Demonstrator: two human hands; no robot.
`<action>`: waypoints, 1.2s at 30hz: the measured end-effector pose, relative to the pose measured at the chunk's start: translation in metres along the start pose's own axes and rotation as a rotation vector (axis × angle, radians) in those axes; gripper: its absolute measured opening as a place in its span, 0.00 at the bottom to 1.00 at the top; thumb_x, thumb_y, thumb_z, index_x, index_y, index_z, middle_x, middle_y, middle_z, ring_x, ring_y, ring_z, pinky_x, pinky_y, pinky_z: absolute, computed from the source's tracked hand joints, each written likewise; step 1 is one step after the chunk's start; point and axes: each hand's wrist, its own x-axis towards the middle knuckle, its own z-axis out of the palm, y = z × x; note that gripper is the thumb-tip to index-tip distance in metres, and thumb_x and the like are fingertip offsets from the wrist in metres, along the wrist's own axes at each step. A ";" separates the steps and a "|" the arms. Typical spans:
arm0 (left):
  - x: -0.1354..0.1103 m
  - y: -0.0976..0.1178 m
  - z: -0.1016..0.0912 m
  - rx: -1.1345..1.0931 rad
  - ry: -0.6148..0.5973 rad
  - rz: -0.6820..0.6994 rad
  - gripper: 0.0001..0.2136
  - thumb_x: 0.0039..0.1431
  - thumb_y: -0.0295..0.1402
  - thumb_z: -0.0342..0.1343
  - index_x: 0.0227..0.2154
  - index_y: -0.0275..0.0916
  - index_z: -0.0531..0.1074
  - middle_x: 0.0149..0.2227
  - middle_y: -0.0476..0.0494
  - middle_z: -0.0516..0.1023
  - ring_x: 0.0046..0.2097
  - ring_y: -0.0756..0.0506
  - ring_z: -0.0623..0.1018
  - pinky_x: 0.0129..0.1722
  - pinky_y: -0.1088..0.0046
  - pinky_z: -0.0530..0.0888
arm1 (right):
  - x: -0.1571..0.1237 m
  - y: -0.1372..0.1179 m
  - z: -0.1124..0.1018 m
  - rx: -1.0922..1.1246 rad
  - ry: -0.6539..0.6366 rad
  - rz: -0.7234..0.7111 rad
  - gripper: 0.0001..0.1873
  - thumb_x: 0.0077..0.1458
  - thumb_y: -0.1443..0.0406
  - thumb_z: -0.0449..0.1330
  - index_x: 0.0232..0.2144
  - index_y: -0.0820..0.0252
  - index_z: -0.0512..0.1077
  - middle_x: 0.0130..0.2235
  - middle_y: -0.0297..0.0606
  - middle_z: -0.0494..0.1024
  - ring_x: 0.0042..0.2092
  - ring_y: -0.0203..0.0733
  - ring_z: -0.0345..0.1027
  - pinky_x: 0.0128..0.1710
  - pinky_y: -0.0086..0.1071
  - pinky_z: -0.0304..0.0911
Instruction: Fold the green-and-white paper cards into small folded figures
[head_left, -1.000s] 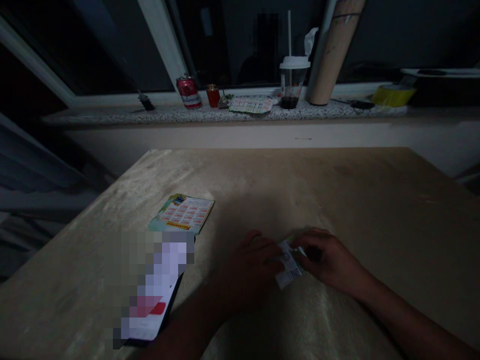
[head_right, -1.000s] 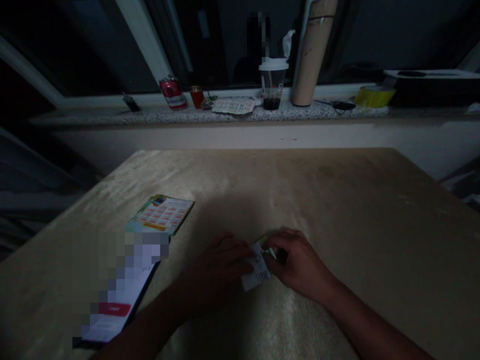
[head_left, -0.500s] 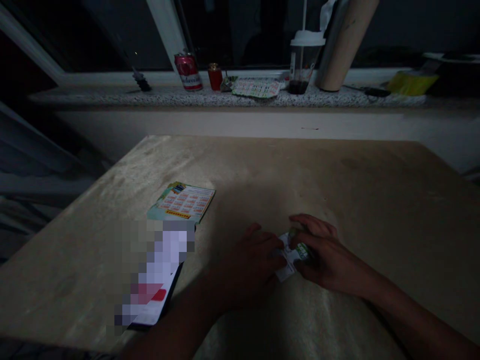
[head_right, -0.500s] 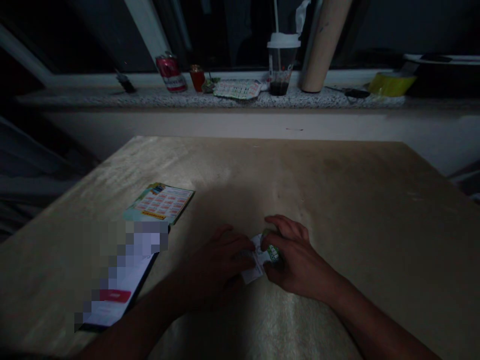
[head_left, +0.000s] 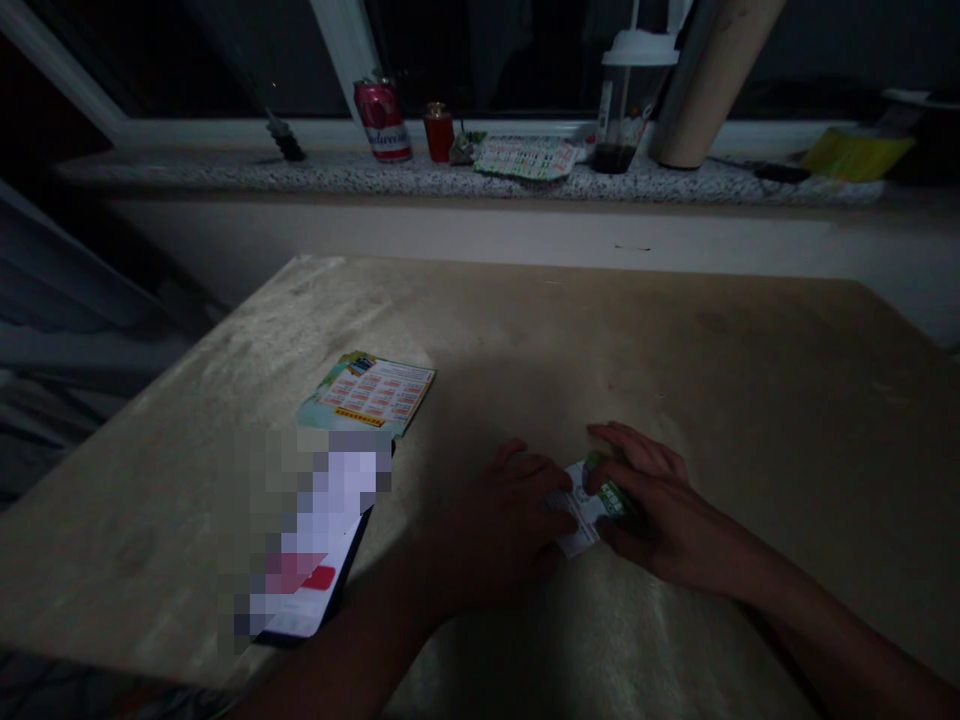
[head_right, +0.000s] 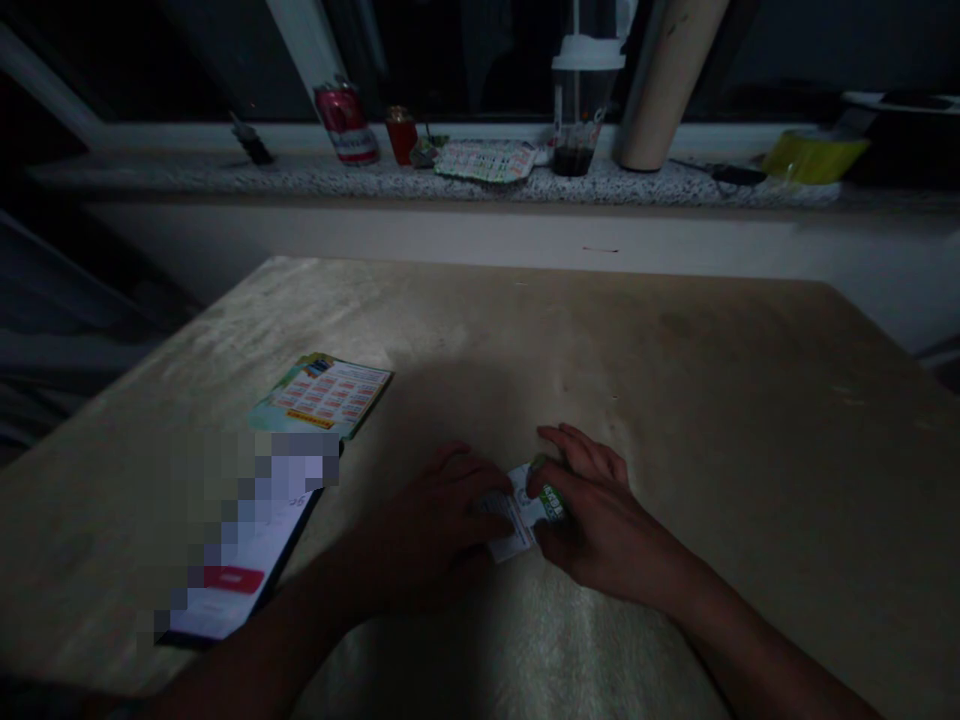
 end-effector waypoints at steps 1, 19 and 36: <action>0.000 0.000 0.000 -0.001 -0.003 -0.002 0.09 0.59 0.31 0.61 0.43 0.43 0.79 0.51 0.41 0.77 0.55 0.38 0.73 0.64 0.49 0.58 | 0.000 0.000 0.000 0.001 -0.005 0.002 0.15 0.52 0.67 0.63 0.44 0.50 0.71 0.69 0.44 0.58 0.71 0.60 0.47 0.64 0.59 0.52; 0.005 -0.001 0.000 -0.089 0.066 -0.039 0.07 0.65 0.31 0.57 0.42 0.43 0.78 0.54 0.41 0.74 0.58 0.40 0.71 0.62 0.55 0.62 | -0.001 0.000 0.002 -0.015 0.016 0.009 0.16 0.52 0.66 0.64 0.44 0.51 0.72 0.69 0.45 0.59 0.70 0.62 0.49 0.63 0.60 0.53; 0.018 0.005 0.028 -0.165 0.163 -0.449 0.07 0.62 0.32 0.59 0.33 0.37 0.80 0.63 0.31 0.67 0.67 0.32 0.63 0.63 0.45 0.60 | -0.001 -0.005 0.002 -0.021 0.008 0.048 0.13 0.52 0.66 0.63 0.42 0.51 0.72 0.69 0.44 0.60 0.71 0.60 0.48 0.64 0.58 0.52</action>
